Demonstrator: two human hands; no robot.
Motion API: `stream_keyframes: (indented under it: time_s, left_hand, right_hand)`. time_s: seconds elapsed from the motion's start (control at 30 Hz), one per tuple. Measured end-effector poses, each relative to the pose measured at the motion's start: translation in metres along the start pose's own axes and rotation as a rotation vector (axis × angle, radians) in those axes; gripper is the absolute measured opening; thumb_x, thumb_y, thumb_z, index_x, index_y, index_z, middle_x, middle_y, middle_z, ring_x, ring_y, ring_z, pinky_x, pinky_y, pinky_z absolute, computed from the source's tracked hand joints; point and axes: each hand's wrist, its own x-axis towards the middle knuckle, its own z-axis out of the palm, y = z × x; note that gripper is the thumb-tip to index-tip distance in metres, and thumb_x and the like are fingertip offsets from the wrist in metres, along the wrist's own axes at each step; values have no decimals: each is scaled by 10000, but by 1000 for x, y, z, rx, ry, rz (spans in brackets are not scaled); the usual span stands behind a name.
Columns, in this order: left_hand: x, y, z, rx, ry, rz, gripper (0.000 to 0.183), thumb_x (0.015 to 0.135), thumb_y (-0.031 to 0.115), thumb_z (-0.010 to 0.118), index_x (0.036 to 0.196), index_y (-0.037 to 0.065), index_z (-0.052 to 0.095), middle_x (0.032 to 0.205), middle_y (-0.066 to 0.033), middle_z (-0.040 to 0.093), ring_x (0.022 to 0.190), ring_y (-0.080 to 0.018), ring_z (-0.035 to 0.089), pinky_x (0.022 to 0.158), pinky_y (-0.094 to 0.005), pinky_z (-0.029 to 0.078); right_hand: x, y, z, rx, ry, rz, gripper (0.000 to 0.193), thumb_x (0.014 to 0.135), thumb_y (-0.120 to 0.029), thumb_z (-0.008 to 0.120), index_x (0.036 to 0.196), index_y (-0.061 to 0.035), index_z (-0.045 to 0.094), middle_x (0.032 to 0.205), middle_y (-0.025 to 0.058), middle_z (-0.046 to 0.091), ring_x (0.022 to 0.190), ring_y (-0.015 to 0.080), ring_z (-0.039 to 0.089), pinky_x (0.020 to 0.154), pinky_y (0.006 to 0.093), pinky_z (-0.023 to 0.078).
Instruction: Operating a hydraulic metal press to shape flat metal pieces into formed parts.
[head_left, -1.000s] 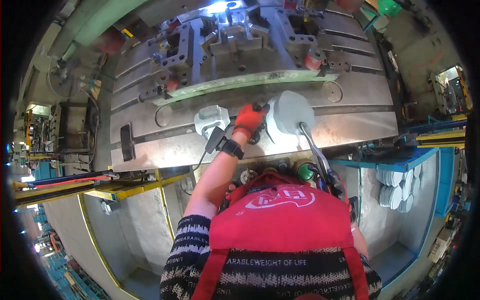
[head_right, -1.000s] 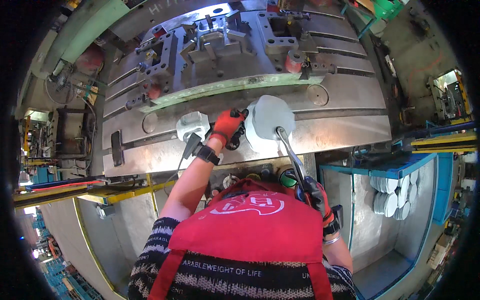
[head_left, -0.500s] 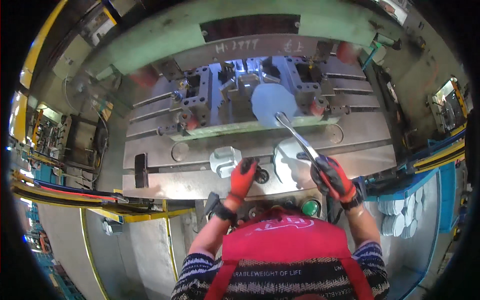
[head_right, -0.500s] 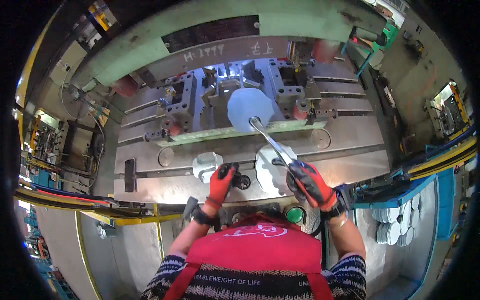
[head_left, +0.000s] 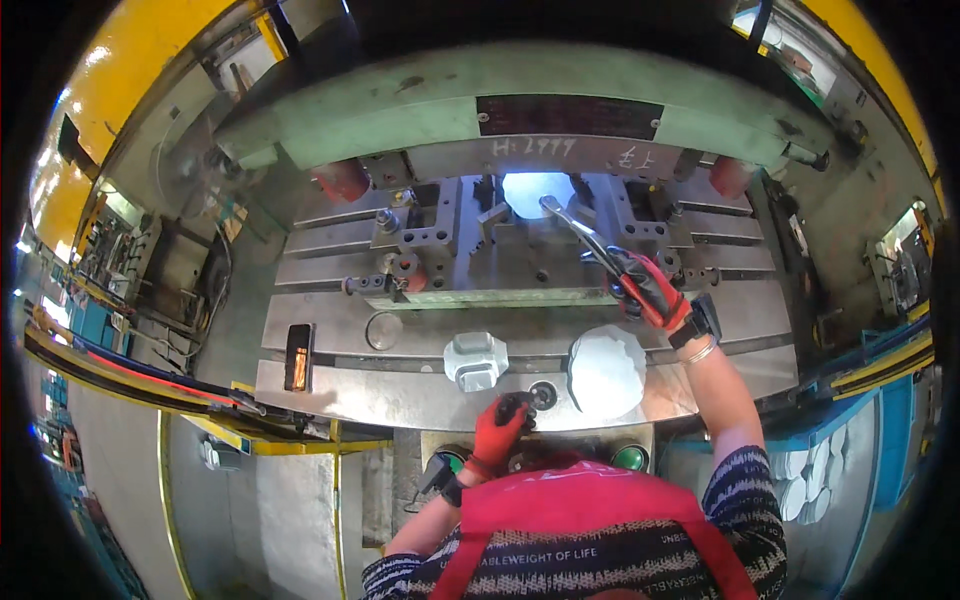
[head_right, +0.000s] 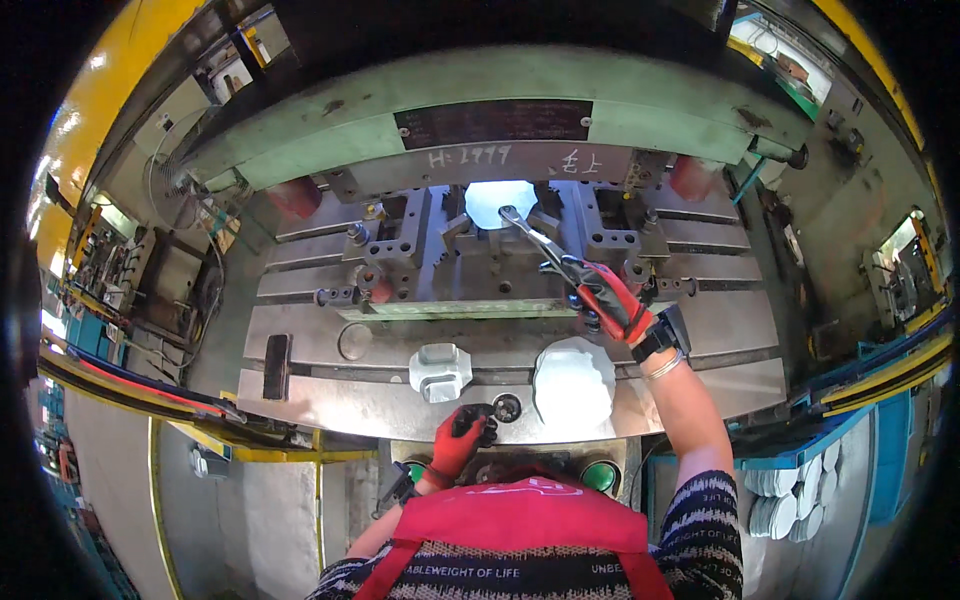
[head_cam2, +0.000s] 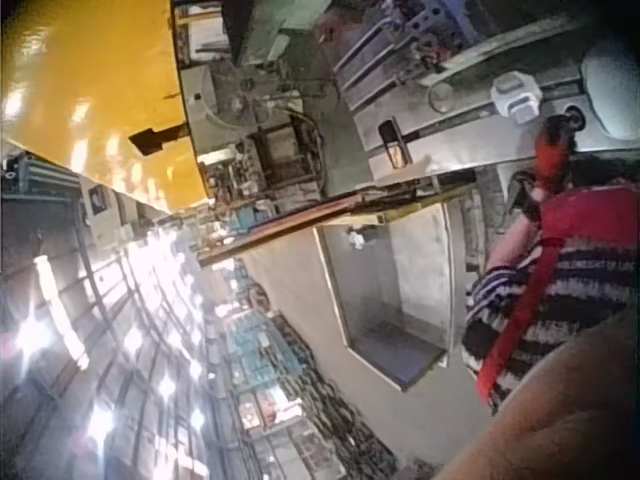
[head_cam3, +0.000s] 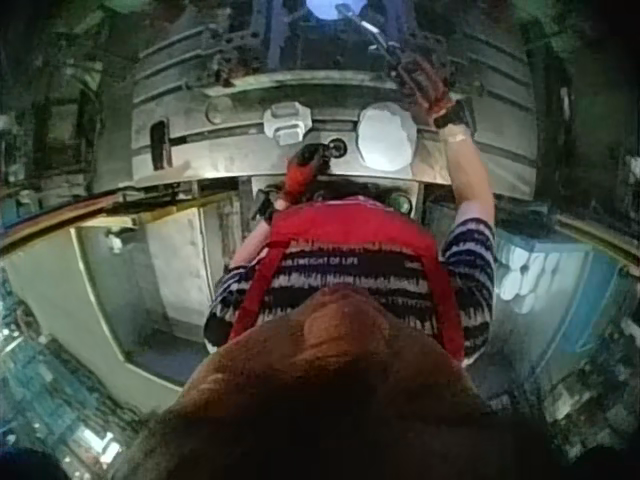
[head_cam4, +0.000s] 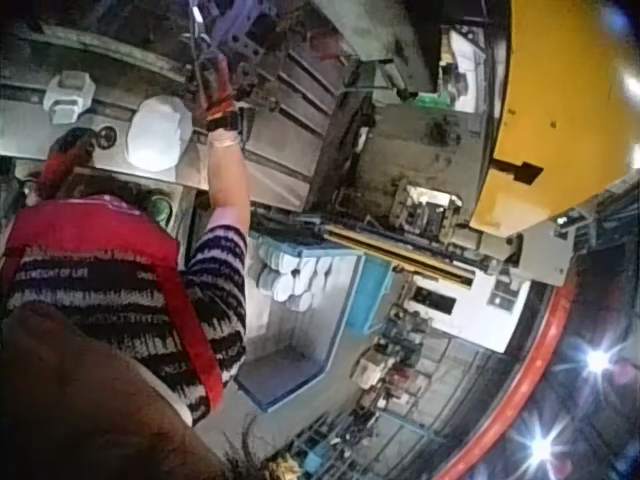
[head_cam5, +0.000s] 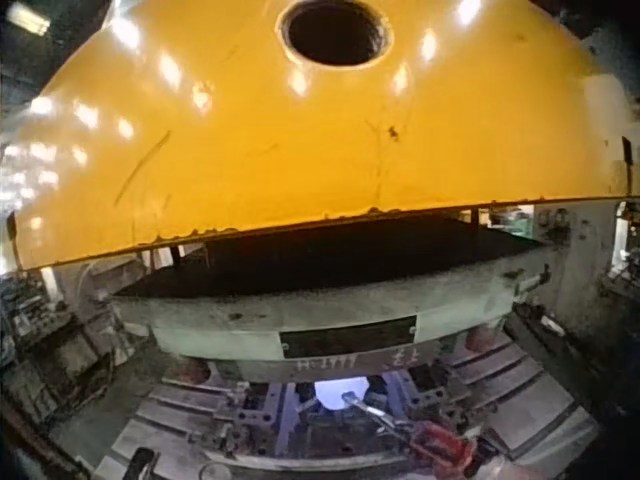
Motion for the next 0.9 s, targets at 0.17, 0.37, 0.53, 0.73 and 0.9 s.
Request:
stream_keyframes:
  time_s: [0.17, 0.37, 0.53, 0.73, 0.9]
  left_hand:
    - [-4, 11, 9, -47, 25, -66, 209, 866, 109, 609, 1055, 20, 594, 846, -42, 655, 726, -91, 607, 636, -247, 512]
    - [-4, 1, 7, -6, 2, -59, 224, 867, 123, 609, 1071, 34, 593, 878, -28, 647, 743, -85, 593, 640, -242, 506]
    - [-5, 9, 12, -7, -23, -51, 238, 865, 117, 606, 1089, 37, 591, 897, -27, 642, 763, -89, 591, 655, -238, 500]
    - [-23, 24, -13, -44, 85, 66, 253, 878, 93, 578, 1120, 18, 576, 949, -45, 641, 842, -113, 598, 752, -266, 496]
    - [-55, 21, -70, -33, 673, 337, 337, 890, 117, 575, 1202, 3, 517, 1133, -89, 578, 1031, -155, 547, 892, -286, 442]
  right_hand:
    - [12, -7, -2, -13, -81, 17, 344, 896, -333, 568, 1162, -118, 526, 780, -28, 537, 640, 41, 504, 488, 205, 420]
    - [18, 3, 10, 157, -182, 18, 278, 909, -333, 540, 1065, -104, 547, 740, -17, 532, 575, 57, 484, 463, 210, 401]
    - [11, 2, 15, 51, -76, 44, 218, 917, -324, 515, 960, -111, 539, 694, -7, 502, 487, 72, 446, 406, 221, 358]
    - [-57, 4, 50, 186, 107, 69, 259, 928, -321, 486, 1012, -85, 553, 594, -4, 446, 425, 82, 398, 374, 233, 327]
    - [-167, 66, 57, 204, 529, -81, 434, 937, -280, 463, 1316, -69, 453, 611, -43, 428, 477, 51, 394, 398, 212, 329]
